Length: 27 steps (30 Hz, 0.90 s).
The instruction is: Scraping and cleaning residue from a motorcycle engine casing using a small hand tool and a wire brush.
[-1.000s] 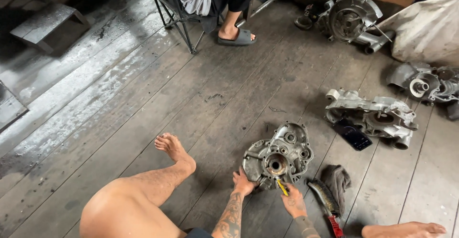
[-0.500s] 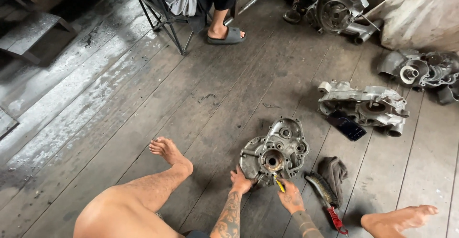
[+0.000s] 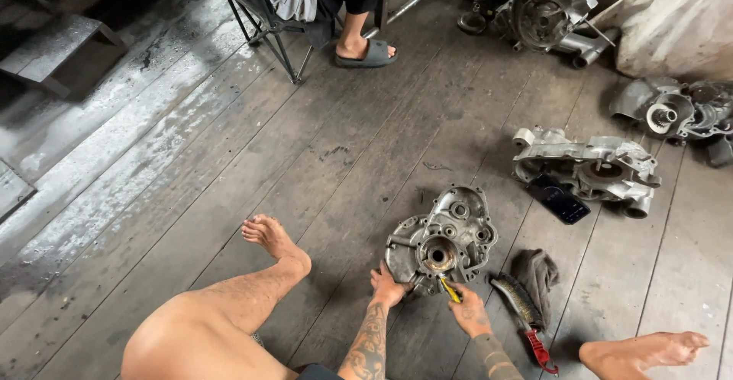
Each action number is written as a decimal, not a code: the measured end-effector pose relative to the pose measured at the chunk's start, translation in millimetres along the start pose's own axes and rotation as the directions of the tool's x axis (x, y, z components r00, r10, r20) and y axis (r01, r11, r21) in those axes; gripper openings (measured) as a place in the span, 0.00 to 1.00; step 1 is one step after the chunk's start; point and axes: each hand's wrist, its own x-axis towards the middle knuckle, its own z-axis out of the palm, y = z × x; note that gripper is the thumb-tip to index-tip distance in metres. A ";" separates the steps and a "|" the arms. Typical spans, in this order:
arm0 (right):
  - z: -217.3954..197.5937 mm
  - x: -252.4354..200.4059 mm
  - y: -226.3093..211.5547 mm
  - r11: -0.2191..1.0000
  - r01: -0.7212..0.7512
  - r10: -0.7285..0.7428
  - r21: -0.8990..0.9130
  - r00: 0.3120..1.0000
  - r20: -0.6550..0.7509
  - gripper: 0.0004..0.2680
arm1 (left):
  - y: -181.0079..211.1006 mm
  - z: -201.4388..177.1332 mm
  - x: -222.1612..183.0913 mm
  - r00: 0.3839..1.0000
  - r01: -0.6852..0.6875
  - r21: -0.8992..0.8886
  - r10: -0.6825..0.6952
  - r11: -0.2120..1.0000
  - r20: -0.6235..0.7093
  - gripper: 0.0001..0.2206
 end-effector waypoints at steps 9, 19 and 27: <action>-6.7 5.4 2.4 0.984 0.082 -0.102 -0.160 0.987 -0.120 0.23 | 5.9 -5.7 -8.4 1.000 0.020 -0.028 -0.020 0.999 0.006 0.58; -0.8 6.3 8.9 0.929 0.205 -0.266 -0.309 0.949 -0.169 0.23 | 2.9 -2.4 -0.2 1.000 0.015 -0.026 -0.015 1.000 0.004 0.60; -3.1 23.0 30.3 0.982 0.063 -0.053 0.176 0.997 -0.060 0.21 | 7.7 -7.1 -9.7 0.999 0.016 -0.032 -0.017 0.999 -0.028 0.57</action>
